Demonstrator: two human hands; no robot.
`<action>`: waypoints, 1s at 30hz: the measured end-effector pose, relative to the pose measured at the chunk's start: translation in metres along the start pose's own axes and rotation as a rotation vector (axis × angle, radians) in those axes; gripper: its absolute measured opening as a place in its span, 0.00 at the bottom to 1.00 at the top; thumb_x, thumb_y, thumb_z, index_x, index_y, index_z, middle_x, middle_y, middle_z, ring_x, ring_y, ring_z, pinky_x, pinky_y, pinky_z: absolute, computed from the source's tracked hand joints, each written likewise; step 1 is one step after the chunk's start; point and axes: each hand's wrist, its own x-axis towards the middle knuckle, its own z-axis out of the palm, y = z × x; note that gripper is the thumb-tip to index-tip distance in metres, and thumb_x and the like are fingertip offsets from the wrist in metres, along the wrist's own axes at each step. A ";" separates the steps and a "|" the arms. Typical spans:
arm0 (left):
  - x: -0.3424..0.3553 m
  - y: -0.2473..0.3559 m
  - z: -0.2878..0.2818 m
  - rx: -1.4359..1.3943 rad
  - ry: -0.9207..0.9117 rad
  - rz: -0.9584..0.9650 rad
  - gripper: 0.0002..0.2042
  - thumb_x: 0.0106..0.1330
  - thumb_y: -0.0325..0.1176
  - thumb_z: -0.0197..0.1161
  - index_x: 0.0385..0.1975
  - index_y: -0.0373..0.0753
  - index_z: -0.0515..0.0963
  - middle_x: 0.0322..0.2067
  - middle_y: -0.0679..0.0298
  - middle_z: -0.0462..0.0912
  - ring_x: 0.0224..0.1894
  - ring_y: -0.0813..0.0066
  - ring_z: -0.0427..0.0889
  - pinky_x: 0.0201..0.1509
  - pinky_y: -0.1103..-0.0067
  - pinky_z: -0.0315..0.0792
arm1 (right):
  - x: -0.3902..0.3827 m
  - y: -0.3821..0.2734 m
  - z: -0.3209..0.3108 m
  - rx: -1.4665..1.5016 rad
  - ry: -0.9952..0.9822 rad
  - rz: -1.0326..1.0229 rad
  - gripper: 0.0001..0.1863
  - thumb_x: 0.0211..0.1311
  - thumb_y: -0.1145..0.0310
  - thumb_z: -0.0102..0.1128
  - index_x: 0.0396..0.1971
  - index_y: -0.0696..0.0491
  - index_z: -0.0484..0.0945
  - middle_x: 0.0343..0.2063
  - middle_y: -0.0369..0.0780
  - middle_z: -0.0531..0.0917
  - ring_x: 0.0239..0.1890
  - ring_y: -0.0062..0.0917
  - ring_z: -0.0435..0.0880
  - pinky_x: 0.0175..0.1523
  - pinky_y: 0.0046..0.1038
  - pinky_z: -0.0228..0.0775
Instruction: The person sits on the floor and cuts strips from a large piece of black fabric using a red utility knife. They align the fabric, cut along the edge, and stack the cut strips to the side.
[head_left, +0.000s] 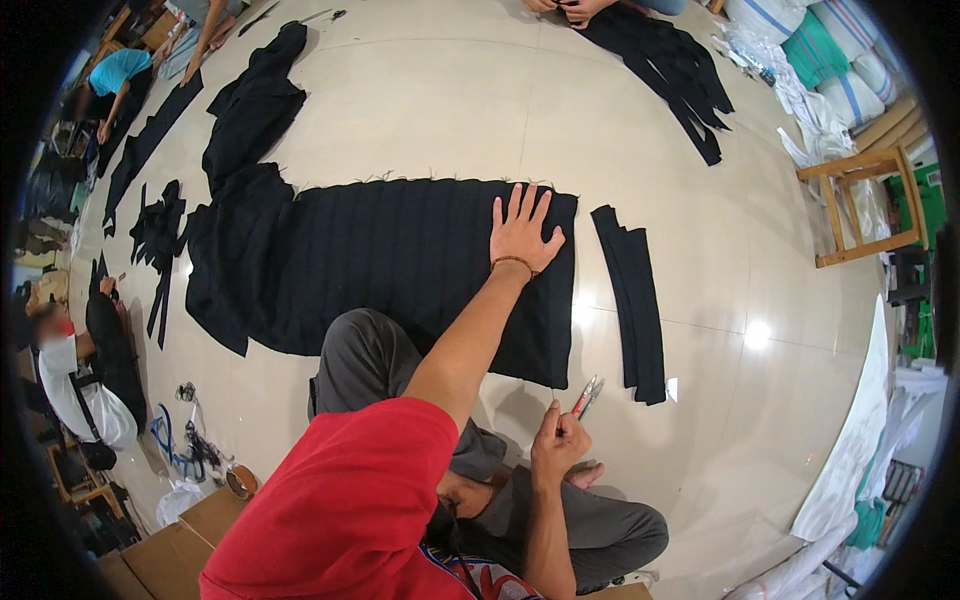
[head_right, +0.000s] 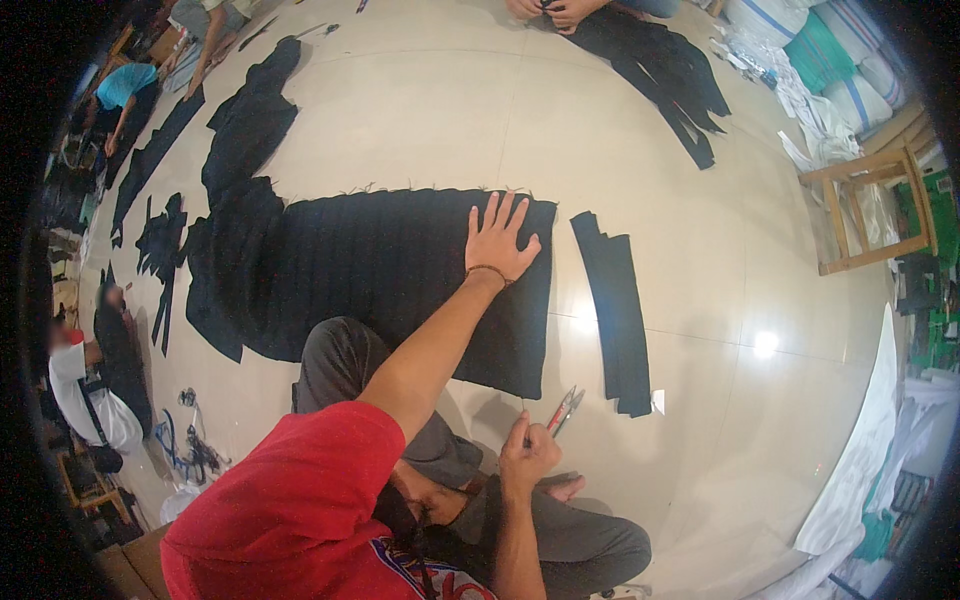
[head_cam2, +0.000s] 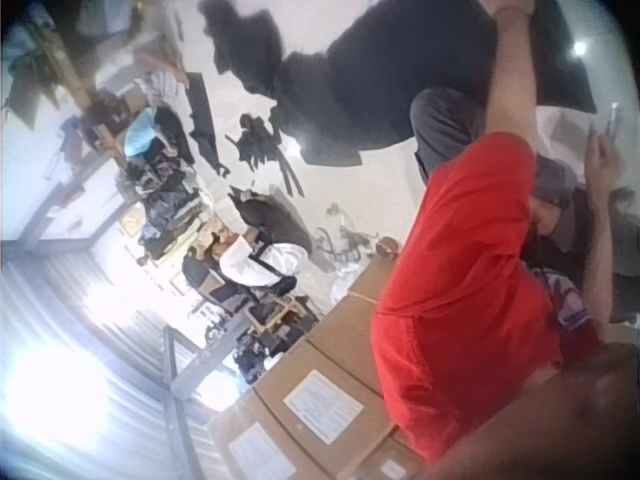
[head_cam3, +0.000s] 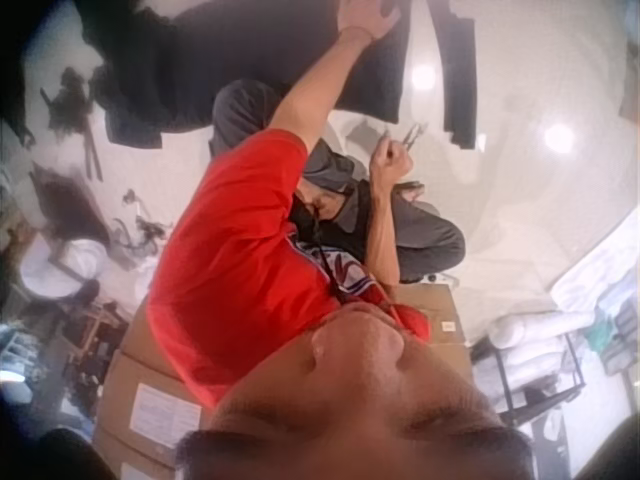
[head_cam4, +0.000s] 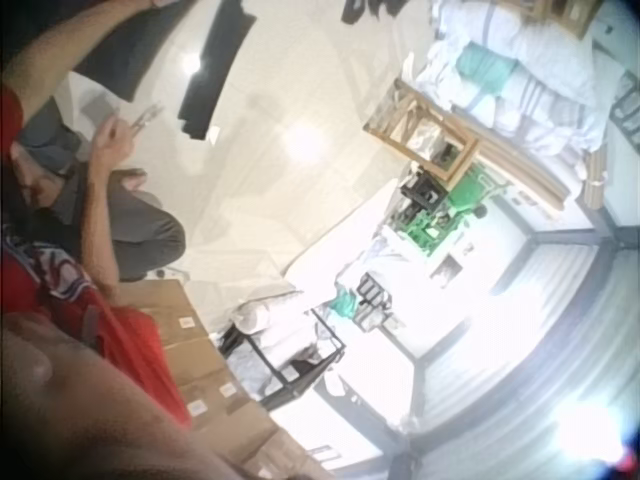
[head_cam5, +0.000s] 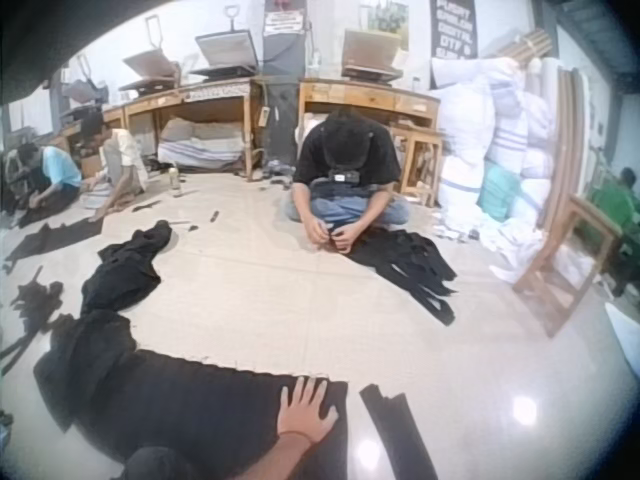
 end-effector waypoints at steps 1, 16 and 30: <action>0.000 0.000 0.000 0.002 0.007 0.001 0.35 0.68 0.56 0.48 0.74 0.51 0.59 0.76 0.63 0.52 0.79 0.62 0.47 0.79 0.54 0.40 | -0.001 -0.003 -0.002 0.017 0.001 0.006 0.25 0.64 0.75 0.63 0.11 0.58 0.59 0.09 0.40 0.61 0.12 0.22 0.57 0.20 0.32 0.48; -0.001 0.001 0.000 0.013 0.003 0.012 0.35 0.68 0.55 0.49 0.74 0.50 0.60 0.76 0.62 0.53 0.79 0.61 0.46 0.79 0.54 0.40 | -0.019 -0.003 -0.024 -0.022 -0.021 0.095 0.26 0.67 0.68 0.63 0.13 0.59 0.61 0.10 0.38 0.61 0.16 0.20 0.57 0.24 0.32 0.47; 0.021 -0.006 0.012 -0.130 0.231 0.063 0.29 0.63 0.51 0.62 0.59 0.39 0.72 0.60 0.56 0.70 0.66 0.54 0.63 0.75 0.55 0.52 | 0.025 0.027 -0.042 0.266 -0.184 0.350 0.08 0.67 0.72 0.63 0.30 0.62 0.80 0.25 0.38 0.82 0.27 0.21 0.78 0.35 0.23 0.68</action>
